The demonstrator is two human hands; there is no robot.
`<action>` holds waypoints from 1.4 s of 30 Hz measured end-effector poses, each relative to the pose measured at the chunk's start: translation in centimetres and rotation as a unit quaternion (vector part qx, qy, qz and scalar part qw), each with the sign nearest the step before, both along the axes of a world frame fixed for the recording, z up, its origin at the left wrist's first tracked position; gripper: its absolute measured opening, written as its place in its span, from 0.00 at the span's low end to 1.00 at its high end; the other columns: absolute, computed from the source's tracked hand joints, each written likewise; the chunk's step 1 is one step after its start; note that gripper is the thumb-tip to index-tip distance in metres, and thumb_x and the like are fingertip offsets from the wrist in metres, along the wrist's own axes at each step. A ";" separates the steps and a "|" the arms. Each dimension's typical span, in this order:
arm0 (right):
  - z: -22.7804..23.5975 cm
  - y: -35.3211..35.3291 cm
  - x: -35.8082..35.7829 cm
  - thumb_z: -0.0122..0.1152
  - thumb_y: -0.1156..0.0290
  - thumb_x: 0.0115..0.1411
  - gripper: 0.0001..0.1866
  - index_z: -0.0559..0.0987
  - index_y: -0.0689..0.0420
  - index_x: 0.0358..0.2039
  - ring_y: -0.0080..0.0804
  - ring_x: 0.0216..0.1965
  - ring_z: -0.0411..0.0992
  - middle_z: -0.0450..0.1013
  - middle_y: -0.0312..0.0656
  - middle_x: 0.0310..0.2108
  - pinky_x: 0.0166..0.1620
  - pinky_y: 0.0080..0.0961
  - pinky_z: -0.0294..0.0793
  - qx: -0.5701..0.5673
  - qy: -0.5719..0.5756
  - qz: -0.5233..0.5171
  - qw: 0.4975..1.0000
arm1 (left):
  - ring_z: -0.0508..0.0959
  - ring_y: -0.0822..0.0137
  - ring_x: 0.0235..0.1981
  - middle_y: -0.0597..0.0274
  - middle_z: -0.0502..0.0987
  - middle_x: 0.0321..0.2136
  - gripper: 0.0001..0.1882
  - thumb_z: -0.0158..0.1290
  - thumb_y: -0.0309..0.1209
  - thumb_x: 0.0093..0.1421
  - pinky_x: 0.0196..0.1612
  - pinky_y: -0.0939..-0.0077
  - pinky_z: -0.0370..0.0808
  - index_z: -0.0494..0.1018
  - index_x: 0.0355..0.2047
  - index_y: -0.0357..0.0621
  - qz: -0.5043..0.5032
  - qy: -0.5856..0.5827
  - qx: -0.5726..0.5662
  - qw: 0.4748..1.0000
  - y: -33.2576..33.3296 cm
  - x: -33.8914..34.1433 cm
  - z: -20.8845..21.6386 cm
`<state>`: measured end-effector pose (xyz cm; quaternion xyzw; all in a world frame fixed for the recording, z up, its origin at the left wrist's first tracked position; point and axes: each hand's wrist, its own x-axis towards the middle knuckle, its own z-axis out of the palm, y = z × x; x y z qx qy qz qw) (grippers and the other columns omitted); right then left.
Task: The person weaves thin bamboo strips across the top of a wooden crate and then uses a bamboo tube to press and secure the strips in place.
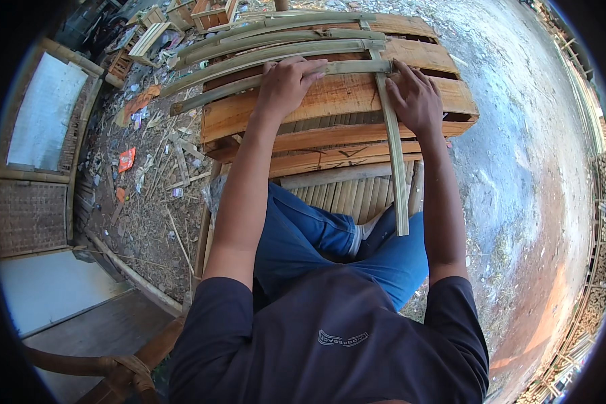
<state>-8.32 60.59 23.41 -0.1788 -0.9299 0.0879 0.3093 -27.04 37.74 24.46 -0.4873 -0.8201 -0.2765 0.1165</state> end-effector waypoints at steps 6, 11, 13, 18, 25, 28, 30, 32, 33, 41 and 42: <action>0.3 -0.1 0.1 0.55 0.47 0.67 0.28 0.76 0.44 0.63 0.40 0.65 0.70 0.77 0.41 0.58 0.67 0.42 0.63 -0.008 -0.018 -0.009 1.000 | 0.80 0.54 0.34 0.61 0.82 0.32 0.17 0.59 0.40 0.67 0.46 0.58 0.71 0.81 0.55 0.63 -0.006 -0.002 -0.001 1.000 0.1 0.3 0.2; 0.1 -0.2 -0.1 0.55 0.47 0.67 0.28 0.75 0.45 0.64 0.41 0.65 0.70 0.78 0.41 0.58 0.67 0.41 0.63 0.003 -0.017 -0.012 1.000 | 0.80 0.54 0.34 0.60 0.82 0.33 0.17 0.59 0.40 0.67 0.47 0.57 0.71 0.81 0.55 0.63 -0.005 -0.004 -0.001 1.000 0.0 0.0 -0.1; 0.1 -0.2 -0.1 0.55 0.47 0.67 0.28 0.75 0.45 0.64 0.41 0.65 0.69 0.77 0.41 0.58 0.67 0.41 0.63 0.001 -0.018 -0.011 1.000 | 0.80 0.54 0.34 0.60 0.83 0.34 0.17 0.58 0.40 0.67 0.47 0.57 0.71 0.81 0.55 0.63 -0.002 -0.007 -0.010 1.000 0.0 -0.2 -0.1; 0.4 -0.1 -0.1 0.55 0.48 0.68 0.28 0.75 0.45 0.64 0.41 0.65 0.69 0.77 0.41 0.59 0.68 0.41 0.62 -0.013 -0.012 -0.011 1.000 | 0.81 0.57 0.37 0.63 0.82 0.35 0.15 0.57 0.44 0.67 0.50 0.57 0.68 0.82 0.53 0.62 0.001 -0.020 0.000 1.000 0.1 -0.1 -0.1; 0.4 -0.3 0.1 0.56 0.48 0.67 0.28 0.74 0.45 0.64 0.42 0.66 0.68 0.75 0.42 0.61 0.69 0.40 0.60 -0.017 -0.029 -0.020 0.999 | 0.82 0.53 0.39 0.60 0.84 0.39 0.17 0.59 0.40 0.66 0.48 0.58 0.71 0.82 0.55 0.61 -0.004 -0.031 -0.005 0.999 0.0 0.2 0.6; 0.4 -0.2 0.2 0.56 0.49 0.67 0.28 0.74 0.45 0.64 0.42 0.66 0.68 0.75 0.42 0.61 0.69 0.40 0.60 -0.020 -0.023 -0.017 0.999 | 0.82 0.53 0.39 0.60 0.84 0.38 0.17 0.59 0.39 0.66 0.49 0.58 0.71 0.82 0.54 0.60 -0.008 -0.029 0.003 1.000 0.2 0.6 0.6; 0.5 -0.4 0.1 0.56 0.50 0.67 0.28 0.74 0.46 0.65 0.42 0.66 0.68 0.75 0.43 0.61 0.69 0.40 0.60 -0.024 -0.020 -0.006 0.999 | 0.82 0.53 0.39 0.60 0.84 0.38 0.17 0.59 0.39 0.66 0.48 0.58 0.71 0.82 0.54 0.59 -0.007 -0.034 -0.002 0.999 0.0 0.6 0.6; 0.9 -0.5 0.2 0.56 0.50 0.67 0.28 0.74 0.46 0.65 0.42 0.66 0.68 0.75 0.43 0.61 0.69 0.40 0.60 -0.024 -0.021 -0.007 0.999 | 0.81 0.54 0.38 0.61 0.84 0.37 0.16 0.59 0.39 0.66 0.47 0.59 0.71 0.82 0.54 0.59 -0.002 -0.029 -0.004 1.000 -0.1 0.6 0.6; 0.9 -0.6 0.2 0.56 0.50 0.67 0.28 0.74 0.46 0.65 0.42 0.66 0.68 0.75 0.43 0.61 0.69 0.40 0.60 -0.021 -0.026 -0.012 0.999 | 0.81 0.54 0.38 0.61 0.84 0.37 0.16 0.59 0.39 0.66 0.47 0.59 0.71 0.82 0.54 0.59 0.004 -0.025 -0.007 1.000 -0.1 0.6 0.6; 0.3 -0.3 0.0 0.56 0.51 0.67 0.27 0.75 0.47 0.64 0.43 0.65 0.69 0.76 0.43 0.60 0.68 0.40 0.61 -0.003 -0.007 -0.013 1.000 | 0.80 0.58 0.35 0.64 0.83 0.37 0.16 0.58 0.39 0.67 0.46 0.62 0.68 0.82 0.55 0.61 0.000 0.001 -0.009 1.000 0.0 0.7 0.4; 0.3 -0.3 0.0 0.56 0.51 0.67 0.27 0.75 0.47 0.64 0.43 0.65 0.69 0.76 0.43 0.60 0.68 0.40 0.61 -0.002 -0.008 -0.012 1.000 | 0.79 0.59 0.35 0.65 0.82 0.37 0.16 0.58 0.39 0.67 0.46 0.62 0.68 0.82 0.55 0.61 -0.001 0.006 -0.008 1.000 0.0 0.6 0.4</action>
